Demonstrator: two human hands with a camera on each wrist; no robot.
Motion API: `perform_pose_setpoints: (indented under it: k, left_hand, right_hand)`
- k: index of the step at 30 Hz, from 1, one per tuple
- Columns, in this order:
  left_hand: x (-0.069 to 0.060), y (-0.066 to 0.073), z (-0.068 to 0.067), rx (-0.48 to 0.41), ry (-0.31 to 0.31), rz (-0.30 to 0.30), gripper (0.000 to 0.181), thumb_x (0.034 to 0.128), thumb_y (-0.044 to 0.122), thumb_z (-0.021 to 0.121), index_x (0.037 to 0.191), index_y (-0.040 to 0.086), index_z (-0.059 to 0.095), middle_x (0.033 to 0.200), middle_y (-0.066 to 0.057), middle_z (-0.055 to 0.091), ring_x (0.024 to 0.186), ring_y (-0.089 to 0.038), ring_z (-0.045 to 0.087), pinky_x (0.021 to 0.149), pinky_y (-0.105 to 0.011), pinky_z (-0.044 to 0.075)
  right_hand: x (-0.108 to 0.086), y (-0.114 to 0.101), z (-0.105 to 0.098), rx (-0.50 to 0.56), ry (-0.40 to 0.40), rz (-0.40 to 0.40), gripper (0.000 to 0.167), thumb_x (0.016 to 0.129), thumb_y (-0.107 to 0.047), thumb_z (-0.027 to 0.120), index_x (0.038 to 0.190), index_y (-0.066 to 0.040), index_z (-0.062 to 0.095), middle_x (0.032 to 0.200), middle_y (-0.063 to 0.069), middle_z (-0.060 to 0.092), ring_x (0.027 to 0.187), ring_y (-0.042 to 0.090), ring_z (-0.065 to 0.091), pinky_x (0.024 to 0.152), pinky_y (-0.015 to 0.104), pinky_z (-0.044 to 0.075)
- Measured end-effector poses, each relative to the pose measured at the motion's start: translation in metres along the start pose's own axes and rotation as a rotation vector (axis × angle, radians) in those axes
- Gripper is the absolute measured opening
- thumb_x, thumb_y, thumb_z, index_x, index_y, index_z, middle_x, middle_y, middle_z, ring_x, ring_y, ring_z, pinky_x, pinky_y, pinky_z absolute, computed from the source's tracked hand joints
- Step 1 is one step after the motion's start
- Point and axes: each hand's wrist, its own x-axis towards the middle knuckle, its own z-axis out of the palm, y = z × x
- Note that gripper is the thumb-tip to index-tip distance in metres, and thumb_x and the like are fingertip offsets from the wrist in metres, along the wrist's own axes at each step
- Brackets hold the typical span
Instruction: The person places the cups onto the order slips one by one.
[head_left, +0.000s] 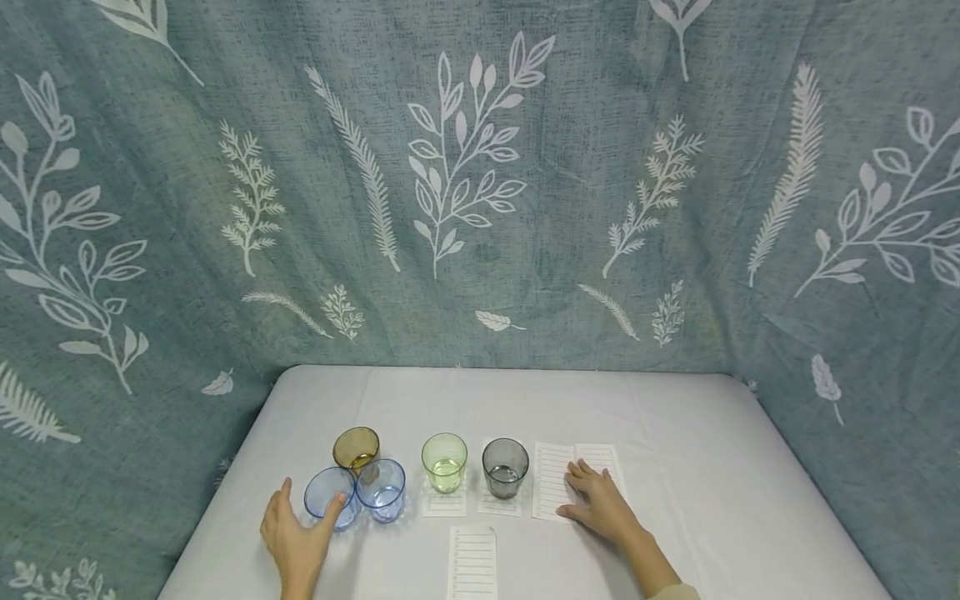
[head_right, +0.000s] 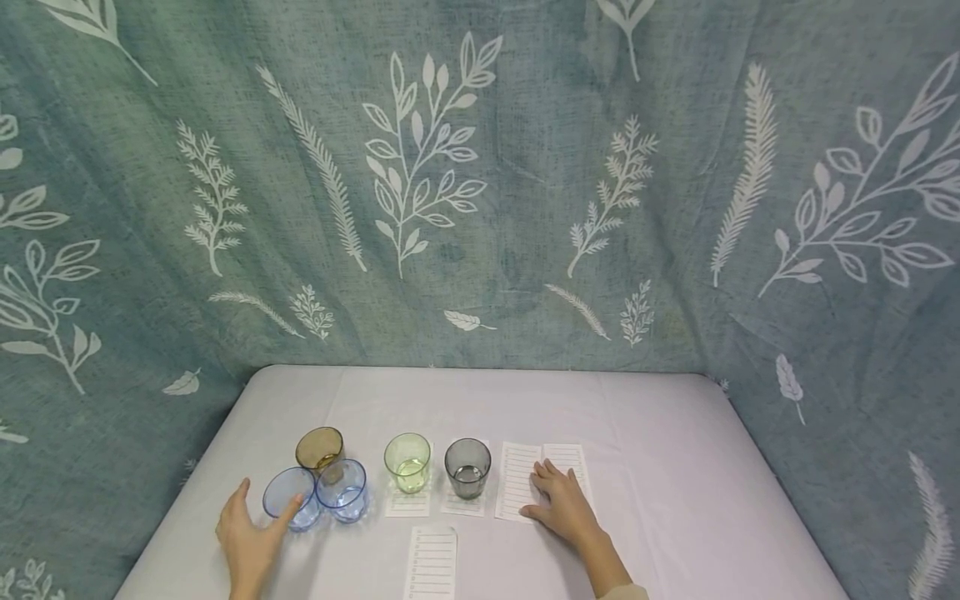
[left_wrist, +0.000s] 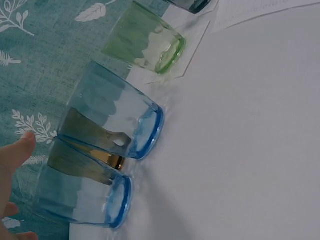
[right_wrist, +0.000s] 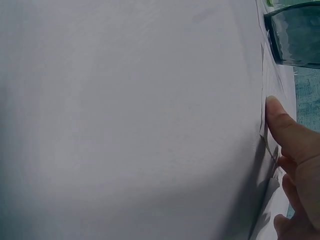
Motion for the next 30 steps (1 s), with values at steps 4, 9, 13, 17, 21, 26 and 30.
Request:
perform_pose_setpoints:
  k: [4,9,13,17,21,26,30]
  left_hand:
    - [0.001,-0.005,0.004,-0.013,-0.108,-0.070,0.096,0.0689,0.025,0.081,0.141,-0.010,0.028,0.137,-0.039,0.029,0.126,-0.055,0.024,0.103,-0.068,0.019]
    - [0.001,-0.007,0.008,-0.060,-0.172,-0.117,0.102,0.0688,0.025,0.082,0.144,-0.009,0.021,0.141,-0.037,0.026,0.129,-0.055,0.021,0.104,-0.067,0.019]
    - [0.000,-0.007,0.011,-0.087,-0.184,-0.107,0.104,0.0684,0.024,0.082,0.145,-0.008,0.019,0.142,-0.037,0.025,0.130,-0.054,0.022,0.106,-0.066,0.019]
    - [0.000,-0.008,0.013,-0.107,-0.188,-0.091,0.104,0.0679,0.023,0.082,0.144,-0.009,0.019,0.142,-0.037,0.025,0.130,-0.054,0.023,0.106,-0.064,0.020]
    - [0.000,-0.009,0.015,-0.116,-0.209,-0.089,0.104,0.0686,0.023,0.082,0.145,-0.008,0.018,0.142,-0.037,0.026,0.130,-0.054,0.024,0.107,-0.064,0.021]
    - [0.000,-0.008,0.015,-0.119,-0.217,-0.095,0.109,0.0687,0.023,0.082,0.146,-0.007,0.012,0.142,-0.038,0.025,0.130,-0.054,0.024,0.107,-0.063,0.021]
    - [-0.001,-0.009,0.017,-0.134,-0.188,-0.085,0.109,0.0671,0.022,0.083,0.145,-0.008,0.014,0.142,-0.039,0.026,0.130,-0.054,0.026,0.107,-0.062,0.022]
  right_hand:
    - [0.001,-0.001,-0.001,0.033,-0.033,-0.012,0.063,0.073,-0.032,0.076,0.117,0.009,0.059,0.133,0.022,0.049,0.130,0.040,0.038,0.106,0.065,0.018]
    - [0.005,-0.002,-0.004,0.043,-0.072,-0.045,0.060,0.073,-0.029,0.076,0.117,0.009,0.059,0.133,0.023,0.050,0.128,0.039,0.041,0.108,0.063,0.016]
    - [0.008,-0.002,-0.006,0.045,-0.093,-0.072,0.060,0.072,-0.027,0.077,0.116,0.009,0.059,0.132,0.024,0.050,0.127,0.040,0.042,0.108,0.063,0.016]
    - [0.010,-0.003,-0.007,0.052,-0.101,-0.074,0.063,0.071,-0.027,0.077,0.118,0.009,0.058,0.132,0.024,0.050,0.127,0.039,0.042,0.108,0.063,0.015]
    - [0.010,-0.004,-0.007,0.062,-0.098,-0.039,0.064,0.069,-0.028,0.078,0.118,0.009,0.059,0.134,0.024,0.049,0.128,0.038,0.042,0.109,0.061,0.015]
    - [0.010,-0.005,-0.007,0.067,-0.094,-0.015,0.062,0.068,-0.027,0.079,0.115,0.009,0.060,0.133,0.023,0.050,0.127,0.038,0.044,0.110,0.060,0.017]
    - [0.010,-0.004,-0.007,0.069,-0.099,0.004,0.063,0.067,-0.028,0.080,0.115,0.008,0.061,0.133,0.022,0.051,0.127,0.037,0.044,0.110,0.060,0.017]
